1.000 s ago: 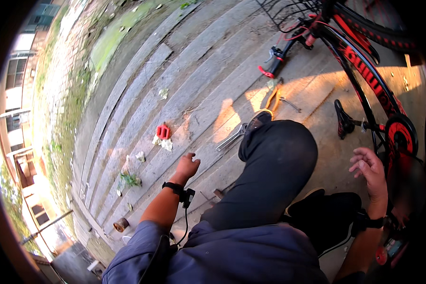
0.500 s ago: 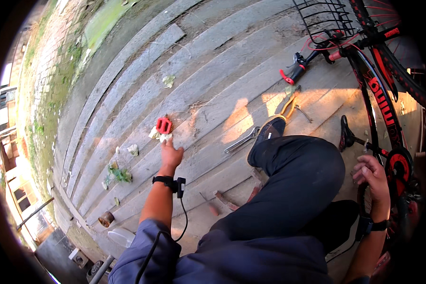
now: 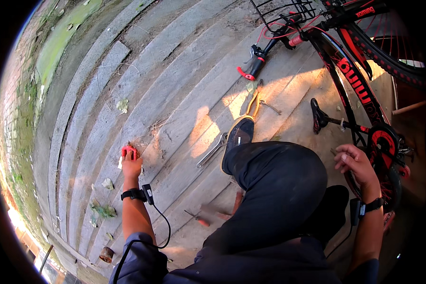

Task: The person attaches training wheels to the rear wheel of a bicycle using a screwdriver and wrench, then installs a red pedal onto the crank arm using a wrench. The bicycle is positioned upside down on a paved outdoor area.

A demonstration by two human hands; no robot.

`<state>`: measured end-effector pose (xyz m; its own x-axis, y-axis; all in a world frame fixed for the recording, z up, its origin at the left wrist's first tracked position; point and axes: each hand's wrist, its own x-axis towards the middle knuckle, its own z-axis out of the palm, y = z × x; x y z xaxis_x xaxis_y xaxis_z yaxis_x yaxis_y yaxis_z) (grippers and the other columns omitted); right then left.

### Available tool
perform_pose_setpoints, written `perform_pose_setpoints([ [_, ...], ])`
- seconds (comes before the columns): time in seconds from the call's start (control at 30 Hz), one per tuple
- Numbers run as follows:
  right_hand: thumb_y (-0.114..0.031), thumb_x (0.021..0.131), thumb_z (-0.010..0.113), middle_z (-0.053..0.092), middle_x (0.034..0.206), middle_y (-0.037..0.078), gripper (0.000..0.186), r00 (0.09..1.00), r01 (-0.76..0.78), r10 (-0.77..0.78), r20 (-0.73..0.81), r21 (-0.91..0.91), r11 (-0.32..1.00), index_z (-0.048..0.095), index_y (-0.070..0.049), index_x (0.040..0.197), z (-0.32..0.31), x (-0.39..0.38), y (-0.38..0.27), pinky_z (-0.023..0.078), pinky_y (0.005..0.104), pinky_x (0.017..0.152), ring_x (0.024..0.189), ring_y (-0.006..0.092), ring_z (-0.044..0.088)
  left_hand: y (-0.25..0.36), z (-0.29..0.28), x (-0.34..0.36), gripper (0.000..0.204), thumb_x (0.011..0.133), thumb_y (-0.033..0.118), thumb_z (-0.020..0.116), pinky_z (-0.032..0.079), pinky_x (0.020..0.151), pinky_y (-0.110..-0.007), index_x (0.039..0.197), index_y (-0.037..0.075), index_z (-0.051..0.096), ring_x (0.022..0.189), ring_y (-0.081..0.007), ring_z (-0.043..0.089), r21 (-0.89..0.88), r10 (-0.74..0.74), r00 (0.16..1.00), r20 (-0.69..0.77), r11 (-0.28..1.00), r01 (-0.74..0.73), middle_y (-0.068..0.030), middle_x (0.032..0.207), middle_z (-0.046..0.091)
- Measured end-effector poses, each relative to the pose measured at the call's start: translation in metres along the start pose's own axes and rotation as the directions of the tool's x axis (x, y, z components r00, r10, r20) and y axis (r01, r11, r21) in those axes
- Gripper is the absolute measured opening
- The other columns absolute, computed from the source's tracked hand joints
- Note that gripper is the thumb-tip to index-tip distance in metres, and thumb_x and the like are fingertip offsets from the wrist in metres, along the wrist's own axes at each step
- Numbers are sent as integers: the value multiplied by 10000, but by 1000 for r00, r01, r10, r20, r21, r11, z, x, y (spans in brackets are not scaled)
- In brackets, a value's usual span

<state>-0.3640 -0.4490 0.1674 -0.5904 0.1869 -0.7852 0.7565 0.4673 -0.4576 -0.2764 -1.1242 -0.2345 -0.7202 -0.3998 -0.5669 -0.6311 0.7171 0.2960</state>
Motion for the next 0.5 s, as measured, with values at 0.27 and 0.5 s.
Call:
perform_pose_setpoints([
  [0.27, -225, 950, 611, 675, 983, 78, 326, 1000, 0, 0, -7, -14, 1000, 596, -16, 1200, 0, 2, 4, 504, 262, 678, 808, 154, 659, 8, 6, -2, 679, 705, 328, 728, 404, 1089, -476, 1344, 147, 589, 1318, -482, 439, 148, 15, 1000, -11, 989, -13, -380, 1406, 425],
  [0.5, -224, 954, 619, 676, 974, 67, 329, 1000, 0, 0, 2, -25, 1000, 591, -25, 1214, -2, 1, 5, 518, 269, 676, 810, 157, 670, 10, 4, -5, 541, 700, 261, 739, 497, 953, -460, 1216, 127, 647, 1082, -445, 604, 102, 61, 996, -61, 993, -54, -312, 1170, 591],
])
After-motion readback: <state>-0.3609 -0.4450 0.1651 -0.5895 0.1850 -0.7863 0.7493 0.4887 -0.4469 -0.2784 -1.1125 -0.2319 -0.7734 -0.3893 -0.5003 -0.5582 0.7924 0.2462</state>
